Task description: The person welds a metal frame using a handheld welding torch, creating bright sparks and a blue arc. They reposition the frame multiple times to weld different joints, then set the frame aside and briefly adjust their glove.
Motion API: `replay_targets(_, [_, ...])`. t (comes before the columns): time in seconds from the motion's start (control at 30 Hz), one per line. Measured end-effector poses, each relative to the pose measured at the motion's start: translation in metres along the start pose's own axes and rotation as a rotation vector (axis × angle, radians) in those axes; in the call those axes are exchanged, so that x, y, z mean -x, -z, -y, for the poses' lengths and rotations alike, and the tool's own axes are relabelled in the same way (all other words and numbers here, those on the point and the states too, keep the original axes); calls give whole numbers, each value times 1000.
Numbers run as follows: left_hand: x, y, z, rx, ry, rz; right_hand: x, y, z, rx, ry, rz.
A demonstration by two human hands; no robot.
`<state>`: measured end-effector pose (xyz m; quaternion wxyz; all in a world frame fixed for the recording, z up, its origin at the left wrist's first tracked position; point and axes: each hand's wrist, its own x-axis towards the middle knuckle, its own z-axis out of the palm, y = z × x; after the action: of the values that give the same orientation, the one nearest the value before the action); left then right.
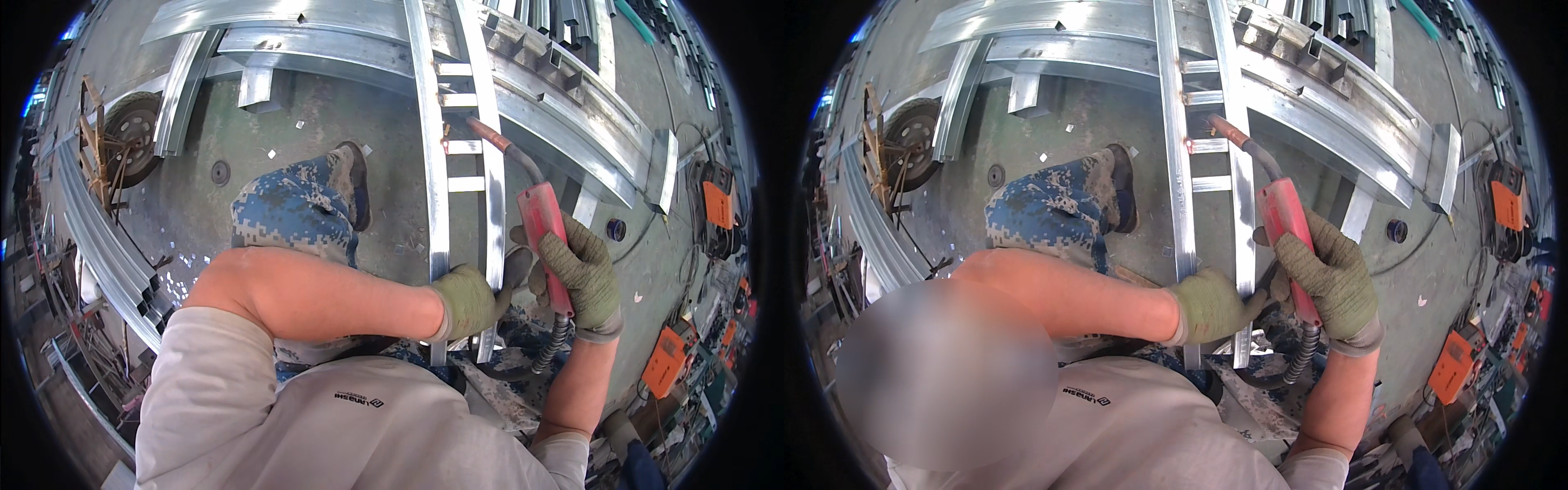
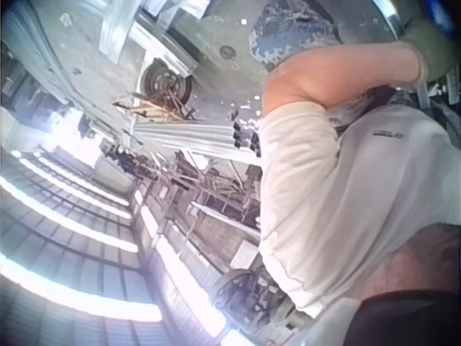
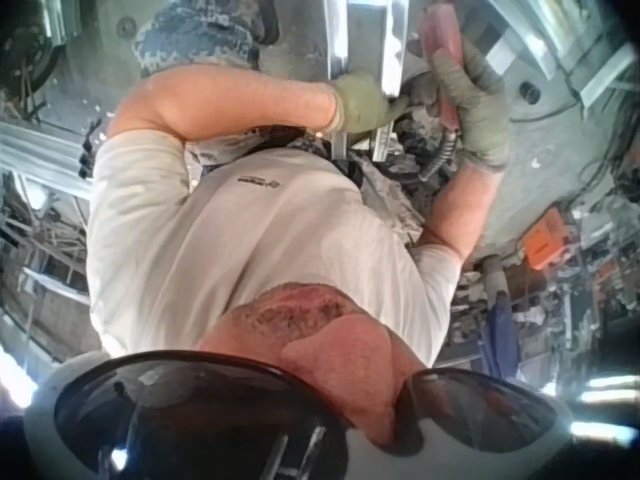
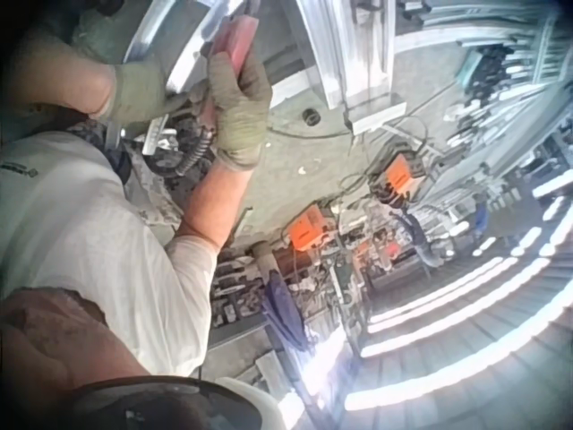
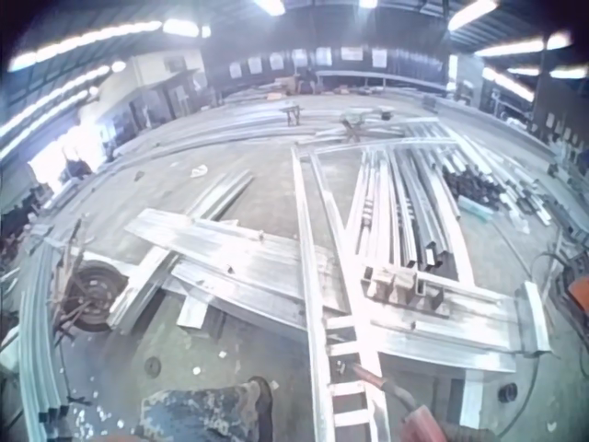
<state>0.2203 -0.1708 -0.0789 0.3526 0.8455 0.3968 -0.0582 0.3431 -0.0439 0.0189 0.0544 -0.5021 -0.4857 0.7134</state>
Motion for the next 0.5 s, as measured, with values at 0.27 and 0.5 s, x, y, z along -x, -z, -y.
replay_targets(0.27, [0, 0, 11, -45, -55, -132, 3, 9, 0, 36, -5, 34])
replay_targets(0.5, [-3, 16, 24, -59, 31, -160, 12, 13, -2, 31, 33, 41])
